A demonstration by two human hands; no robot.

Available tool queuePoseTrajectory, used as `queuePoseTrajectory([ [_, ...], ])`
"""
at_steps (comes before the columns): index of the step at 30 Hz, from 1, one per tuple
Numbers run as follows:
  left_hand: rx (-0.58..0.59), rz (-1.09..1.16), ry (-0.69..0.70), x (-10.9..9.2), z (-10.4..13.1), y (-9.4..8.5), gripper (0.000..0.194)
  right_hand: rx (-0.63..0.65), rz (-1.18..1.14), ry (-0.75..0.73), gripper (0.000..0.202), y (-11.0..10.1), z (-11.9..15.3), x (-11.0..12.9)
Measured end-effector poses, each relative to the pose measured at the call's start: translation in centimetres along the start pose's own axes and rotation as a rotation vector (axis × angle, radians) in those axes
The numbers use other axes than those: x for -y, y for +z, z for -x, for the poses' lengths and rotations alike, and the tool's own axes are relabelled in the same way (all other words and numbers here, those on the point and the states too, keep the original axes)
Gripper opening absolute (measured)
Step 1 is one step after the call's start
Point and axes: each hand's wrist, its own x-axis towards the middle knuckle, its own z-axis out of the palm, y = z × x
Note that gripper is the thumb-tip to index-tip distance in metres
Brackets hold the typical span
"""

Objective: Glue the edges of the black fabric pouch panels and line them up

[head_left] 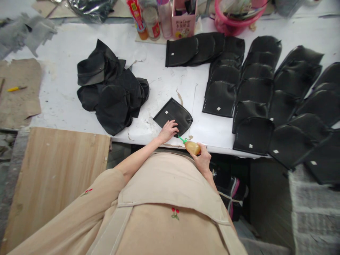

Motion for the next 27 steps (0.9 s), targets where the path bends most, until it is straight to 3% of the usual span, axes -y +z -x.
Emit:
queuePoseTrajectory([
  [14, -0.002, 0.000, -0.007, -0.1, 0.0, -0.1, 0.014, -0.097, 0.079, -0.005, 0.054, -0.1, -0.9, 0.7],
  [19, -0.002, -0.019, 0.000, -0.2, 0.0, -0.4, 0.014, -0.043, 0.074, 0.009, 0.053, -0.4, -0.6, 1.6],
  [23, 0.000, -0.050, -0.011, -0.7, -0.1, -0.8, 0.013, -0.010, -0.100, 0.234, 0.059, -0.7, -0.5, 1.6],
  [27, 0.003, -0.112, -0.073, -1.6, -0.7, -1.0, 0.012, -0.074, -0.567, 0.527, 0.059, -1.3, -1.1, 1.0],
])
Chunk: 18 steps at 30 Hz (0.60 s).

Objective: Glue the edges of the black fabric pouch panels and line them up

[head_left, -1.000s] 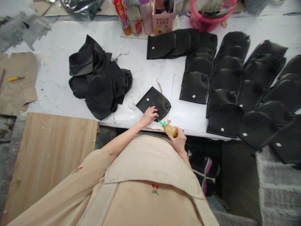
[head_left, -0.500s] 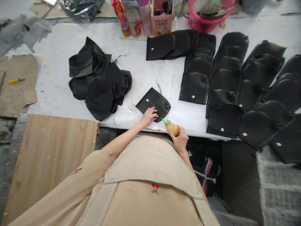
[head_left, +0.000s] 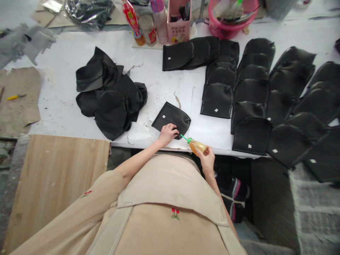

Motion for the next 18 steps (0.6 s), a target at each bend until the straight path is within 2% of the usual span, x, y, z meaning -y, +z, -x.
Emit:
queuePoseTrajectory([
  [3, 0.014, -0.018, -0.020, -0.5, -1.3, 0.0, 0.013, -0.041, -0.211, 0.106, 0.054, -0.7, -0.5, 0.5],
  [8, 0.008, 0.077, -0.060, -0.9, -3.5, 0.5, 0.014, -0.126, -0.199, 0.036, 0.059, -1.6, -0.6, 0.6],
  [12, -0.024, 0.087, -0.094, -1.0, -3.8, 0.9, 0.011, -0.160, 0.007, -0.082, 0.067, -1.0, 0.1, -0.2],
  [15, -0.033, 0.090, -0.087, -1.1, -3.6, 1.0, 0.011, -0.198, 0.266, -0.195, 0.066, -0.2, 0.5, -0.6],
  [18, -0.030, 0.094, -0.091, -1.1, -3.4, 0.9, 0.011, -0.208, 0.415, -0.306, 0.063, 0.6, 0.5, -0.7],
])
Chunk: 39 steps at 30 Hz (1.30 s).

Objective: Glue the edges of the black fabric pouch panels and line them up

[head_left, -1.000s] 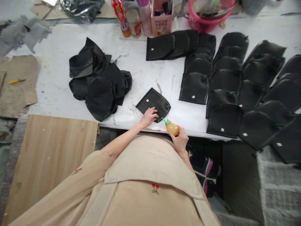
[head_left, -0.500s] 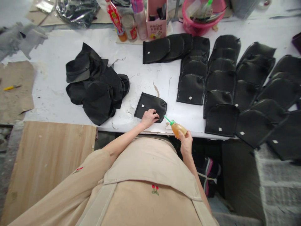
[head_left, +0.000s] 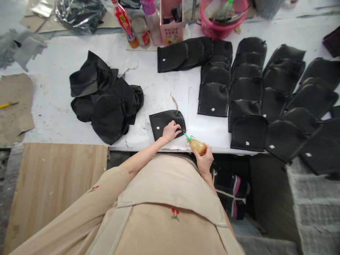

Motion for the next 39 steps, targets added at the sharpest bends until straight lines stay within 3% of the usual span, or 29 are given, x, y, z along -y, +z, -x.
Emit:
queuePoseTrajectory([
  [6, 0.006, -0.002, 0.024, 0.1, 0.2, -0.1, 0.011, -0.006, 0.118, -0.190, 0.055, 1.3, -0.6, 0.2],
  [12, 0.007, -0.012, 0.035, 0.4, 0.4, 0.0, 0.013, -0.010, 0.181, -0.301, 0.048, 0.7, -0.6, -0.1],
  [30, 0.008, 0.008, 0.045, 0.8, 0.4, -0.1, 0.015, 0.014, 0.163, -0.249, 0.050, 0.9, 0.1, 0.1],
  [39, 0.031, 0.100, 0.038, 1.2, 0.3, -0.5, 0.018, 0.104, 0.120, -0.254, 0.047, 1.2, 0.9, 0.7],
])
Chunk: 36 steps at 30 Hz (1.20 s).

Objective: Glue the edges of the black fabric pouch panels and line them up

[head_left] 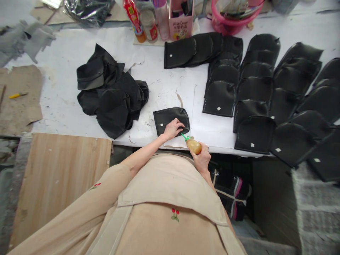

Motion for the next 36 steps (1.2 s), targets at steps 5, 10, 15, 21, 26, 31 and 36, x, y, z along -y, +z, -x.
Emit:
queuePoseTrajectory([
  [5, 0.013, 0.007, 0.007, 0.0, 0.0, -0.1, 0.019, -0.015, -0.025, -0.016, 0.051, 0.5, 0.4, 0.2],
  [10, 0.028, 0.097, 0.005, 0.2, -0.3, -0.5, 0.018, 0.012, -0.039, -0.026, 0.052, 1.0, 0.8, 0.9],
  [15, -0.096, 0.219, -0.117, 1.0, 1.4, -2.2, 0.014, -0.004, -0.051, 0.005, 0.052, 1.1, 1.0, 1.5],
  [21, -0.375, 0.055, -0.639, 4.9, 5.6, -3.7, 0.036, 0.023, -0.055, 0.016, 0.050, 1.4, 1.3, 2.1],
  [26, -0.179, 0.304, -0.869, 7.2, 6.7, -2.9, 0.018, 0.065, -0.042, -0.010, 0.048, 2.1, 1.7, 2.7],
  [31, -0.156, 0.488, -0.903, 7.1, 6.6, -2.9, 0.016, 0.097, -0.037, -0.059, 0.047, 2.9, 2.0, 3.1],
  [36, -0.149, 0.495, -0.915, 7.0, 6.5, -3.1, 0.015, 0.142, -0.041, -0.091, 0.046, 3.9, 2.2, 3.3],
])
